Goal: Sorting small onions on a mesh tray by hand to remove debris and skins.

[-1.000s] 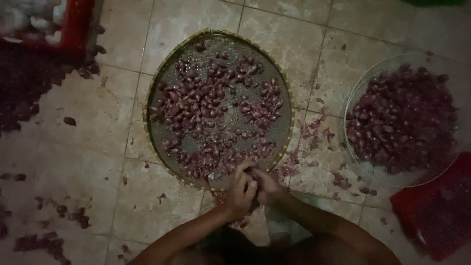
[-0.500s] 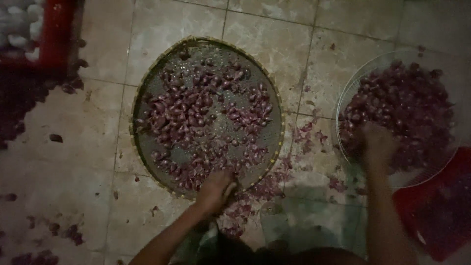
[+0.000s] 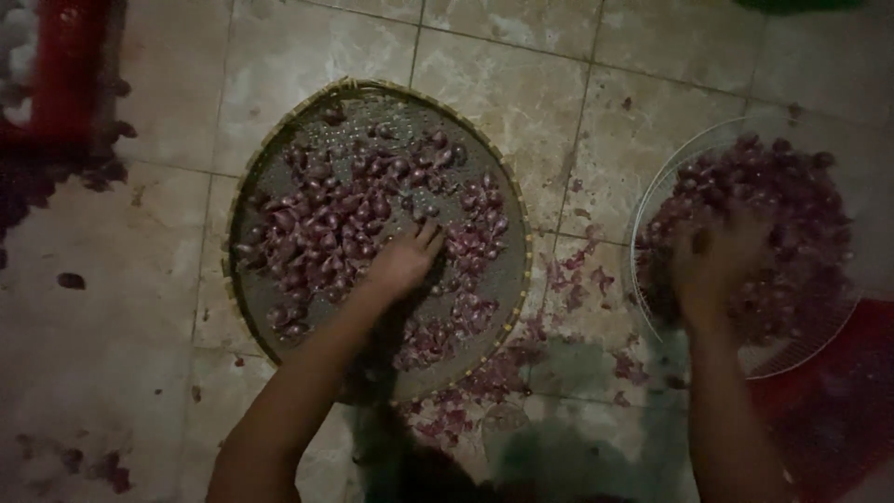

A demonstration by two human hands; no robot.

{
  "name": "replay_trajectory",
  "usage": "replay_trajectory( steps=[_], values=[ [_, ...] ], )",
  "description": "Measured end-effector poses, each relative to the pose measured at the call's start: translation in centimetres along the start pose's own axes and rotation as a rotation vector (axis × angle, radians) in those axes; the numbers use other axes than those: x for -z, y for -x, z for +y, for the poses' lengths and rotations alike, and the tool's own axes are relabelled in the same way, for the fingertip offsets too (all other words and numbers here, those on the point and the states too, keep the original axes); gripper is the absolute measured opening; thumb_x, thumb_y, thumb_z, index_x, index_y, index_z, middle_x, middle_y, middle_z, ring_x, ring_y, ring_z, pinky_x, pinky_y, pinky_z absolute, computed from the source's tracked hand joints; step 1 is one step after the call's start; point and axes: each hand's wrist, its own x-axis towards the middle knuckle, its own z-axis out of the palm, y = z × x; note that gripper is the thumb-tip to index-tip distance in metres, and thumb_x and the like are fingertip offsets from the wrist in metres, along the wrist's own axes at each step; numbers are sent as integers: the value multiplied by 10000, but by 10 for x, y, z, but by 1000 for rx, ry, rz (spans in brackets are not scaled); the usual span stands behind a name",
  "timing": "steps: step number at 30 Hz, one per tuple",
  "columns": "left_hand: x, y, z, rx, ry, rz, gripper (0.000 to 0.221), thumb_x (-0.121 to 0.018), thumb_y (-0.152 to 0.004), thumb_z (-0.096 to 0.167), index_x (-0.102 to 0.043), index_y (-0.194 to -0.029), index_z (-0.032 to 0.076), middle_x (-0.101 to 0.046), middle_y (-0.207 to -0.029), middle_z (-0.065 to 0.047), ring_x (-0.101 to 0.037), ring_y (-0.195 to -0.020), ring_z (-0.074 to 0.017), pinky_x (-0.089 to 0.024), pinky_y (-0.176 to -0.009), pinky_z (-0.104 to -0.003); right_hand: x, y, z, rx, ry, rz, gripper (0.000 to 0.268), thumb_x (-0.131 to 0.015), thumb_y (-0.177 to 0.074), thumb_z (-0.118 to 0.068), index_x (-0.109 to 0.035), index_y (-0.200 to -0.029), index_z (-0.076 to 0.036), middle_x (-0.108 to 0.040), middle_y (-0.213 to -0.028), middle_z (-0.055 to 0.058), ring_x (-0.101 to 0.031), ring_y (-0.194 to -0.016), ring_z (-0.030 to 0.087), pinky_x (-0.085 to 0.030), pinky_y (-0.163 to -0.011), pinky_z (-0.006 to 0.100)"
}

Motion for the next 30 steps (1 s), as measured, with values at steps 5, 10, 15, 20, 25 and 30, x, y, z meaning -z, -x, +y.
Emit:
replay_trajectory(
  steps=[5,10,15,20,25,30],
  values=[
    [47,12,2,290,406,-131,232,-624,-984,200,-664,-1157,51,-615,-1188,-198,-653,-1039,-397,-566,-817,-466,-19,-9,-141,-58,-680,-313,117,-578,-978,-53,-624,-926,41,-510,-781,97,-477,-792,281,-426,-872,400],
    [33,67,5,984,1218,1,391,-629,-954,217,-646,-1325,97,-709,-1065,-164,-673,-702,-217,-580,-583,-344,-71,-15,-229,305,-715,-549,234,-644,-1008,-221,-698,-1116,-20,-691,-996,174,-673,-957,376,-512,-896,498],
    [57,105,34,1085,1947,279,503,-810,-808,3,-639,-1280,-30,-668,-878,-128,-746,-772,-283,-624,-720,-394,-75,-22,-266,431,-340,-838,248,-634,-938,-179,-769,-951,29,-743,-906,235,-745,-899,403,-587,-781,491],
    [69,116,46,1003,1954,187,489,-817,-849,19,-602,-1286,-28,-659,-908,-158,-753,-840,-327,-644,-731,-447,-90,23,-246,208,-640,-826,269,-648,-931,-216,-718,-1114,-32,-710,-1040,211,-681,-1063,416,-526,-927,510],
    [70,120,60,931,2024,133,576,-800,-879,108,-506,-1353,-38,-617,-931,-148,-744,-737,-318,-650,-641,-456,-36,55,-246,-286,-1139,-962,222,-756,-910,-174,-785,-1117,-99,-775,-1126,124,-719,-1086,296,-549,-948,401],
    [95,129,83,853,1964,209,396,-820,-869,106,-650,-1209,-3,-628,-936,-155,-712,-856,-283,-655,-716,-448,10,72,-271,-941,-1533,-1107,195,-665,-995,-168,-658,-1086,4,-505,-526,87,-447,-376,180,-329,-370,309]
  ],
)
